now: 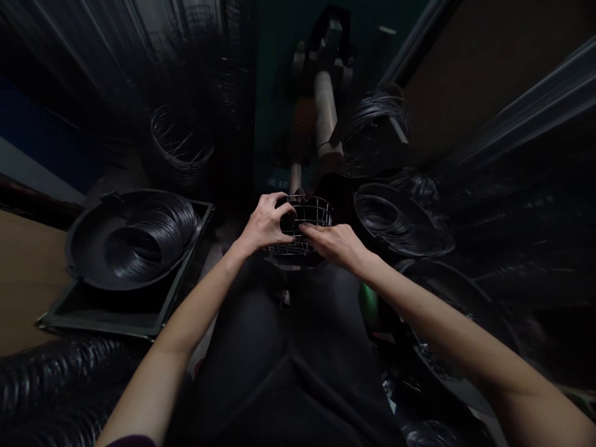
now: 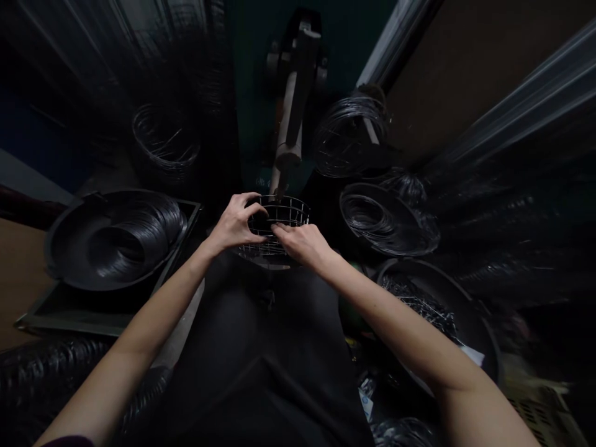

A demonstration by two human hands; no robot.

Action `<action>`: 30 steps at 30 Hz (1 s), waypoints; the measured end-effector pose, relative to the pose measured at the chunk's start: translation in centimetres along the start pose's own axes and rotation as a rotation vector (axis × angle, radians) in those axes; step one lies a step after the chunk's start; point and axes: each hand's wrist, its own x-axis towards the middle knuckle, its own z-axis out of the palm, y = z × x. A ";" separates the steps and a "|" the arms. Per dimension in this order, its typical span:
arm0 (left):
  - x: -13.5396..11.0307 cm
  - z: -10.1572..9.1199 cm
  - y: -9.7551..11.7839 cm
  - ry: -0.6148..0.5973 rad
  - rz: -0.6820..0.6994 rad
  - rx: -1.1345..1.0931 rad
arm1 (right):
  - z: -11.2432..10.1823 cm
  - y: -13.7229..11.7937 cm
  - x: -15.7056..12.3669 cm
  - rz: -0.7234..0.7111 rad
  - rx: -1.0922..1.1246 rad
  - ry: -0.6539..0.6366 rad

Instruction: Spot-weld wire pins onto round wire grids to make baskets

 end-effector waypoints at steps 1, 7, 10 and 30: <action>0.1 0.1 0.1 0.000 -0.001 -0.006 | 0.1 0.3 -0.1 -0.002 0.004 0.014; 0.9 0.0 0.2 -0.007 0.010 -0.008 | 0.2 0.9 -0.2 -0.001 -0.017 0.069; 1.2 -0.2 0.2 -0.013 0.001 -0.007 | 0.0 0.9 0.0 0.007 -0.008 0.076; 4.7 -0.8 -1.7 -0.032 -0.054 -0.034 | 2.3 2.7 1.8 0.240 0.241 0.392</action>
